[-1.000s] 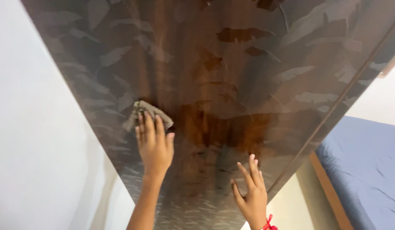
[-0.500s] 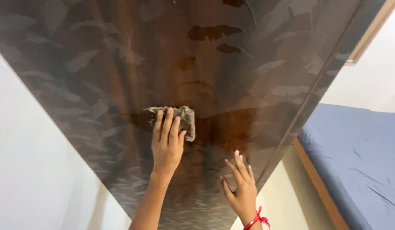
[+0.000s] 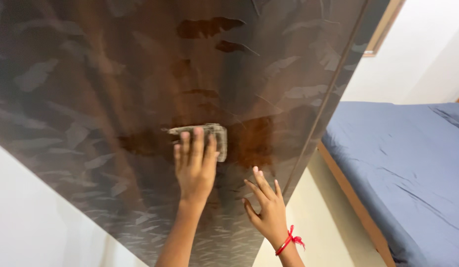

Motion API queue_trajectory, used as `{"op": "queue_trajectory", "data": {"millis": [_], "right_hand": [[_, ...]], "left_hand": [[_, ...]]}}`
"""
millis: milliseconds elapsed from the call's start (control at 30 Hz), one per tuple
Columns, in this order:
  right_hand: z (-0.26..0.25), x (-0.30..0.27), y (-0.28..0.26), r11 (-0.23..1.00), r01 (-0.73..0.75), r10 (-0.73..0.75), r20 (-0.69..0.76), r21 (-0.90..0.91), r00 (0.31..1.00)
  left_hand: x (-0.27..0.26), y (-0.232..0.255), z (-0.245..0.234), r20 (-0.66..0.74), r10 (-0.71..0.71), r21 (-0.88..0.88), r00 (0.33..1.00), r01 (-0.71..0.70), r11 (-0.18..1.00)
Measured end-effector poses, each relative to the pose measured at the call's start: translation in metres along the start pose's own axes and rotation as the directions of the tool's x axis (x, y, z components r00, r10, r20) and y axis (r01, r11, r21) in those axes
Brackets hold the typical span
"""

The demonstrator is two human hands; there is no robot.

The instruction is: The person pours water from a plastic bottle onto a cloth and wipes the surface of a dark brown wardrobe. They continue to wipe the wardrobe door with the damp cloth in circular and vertical motions.

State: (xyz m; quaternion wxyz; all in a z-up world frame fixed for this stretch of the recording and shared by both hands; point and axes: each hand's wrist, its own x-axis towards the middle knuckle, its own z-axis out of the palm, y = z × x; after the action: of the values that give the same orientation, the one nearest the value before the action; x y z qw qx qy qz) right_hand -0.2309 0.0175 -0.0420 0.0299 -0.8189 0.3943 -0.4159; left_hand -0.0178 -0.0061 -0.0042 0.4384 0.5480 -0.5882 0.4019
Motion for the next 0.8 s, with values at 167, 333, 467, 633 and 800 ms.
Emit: {"op": "queue_trajectory", "data": {"millis": [167, 333, 467, 633, 800], "right_hand": [[-0.005, 0.002, 0.004, 1.000, 0.020, -0.020, 0.015, 0.020, 1.000], [-0.002, 0.002, 0.001, 1.000, 0.023, -0.023, 0.008, 0.005, 1.000], [-0.016, 0.004, 0.008, 0.998, 0.030, -0.033, 0.060, 0.048, 0.998], [-0.048, 0.012, 0.022, 0.989, 0.039, -0.031, -0.061, 0.144, 0.998], [-0.079, 0.032, 0.022, 0.999, 0.051, -0.044, -0.298, 0.013, 0.953]], "left_hand": [[0.002, 0.025, 0.012, -0.121, -0.157, -0.196, 0.980, 0.132, 0.972], [0.007, 0.037, 0.024, -0.054, 0.069, -0.109, 0.996, -0.074, 0.991], [0.004, -0.004, 0.016, -0.091, 0.070, 0.084, 0.993, -0.062, 0.995], [0.000, 0.008, 0.014, -0.164, -0.241, -0.177, 0.957, 0.212, 0.961], [0.006, 0.027, 0.028, -0.061, 0.137, 0.000, 0.989, -0.137, 0.991]]}}
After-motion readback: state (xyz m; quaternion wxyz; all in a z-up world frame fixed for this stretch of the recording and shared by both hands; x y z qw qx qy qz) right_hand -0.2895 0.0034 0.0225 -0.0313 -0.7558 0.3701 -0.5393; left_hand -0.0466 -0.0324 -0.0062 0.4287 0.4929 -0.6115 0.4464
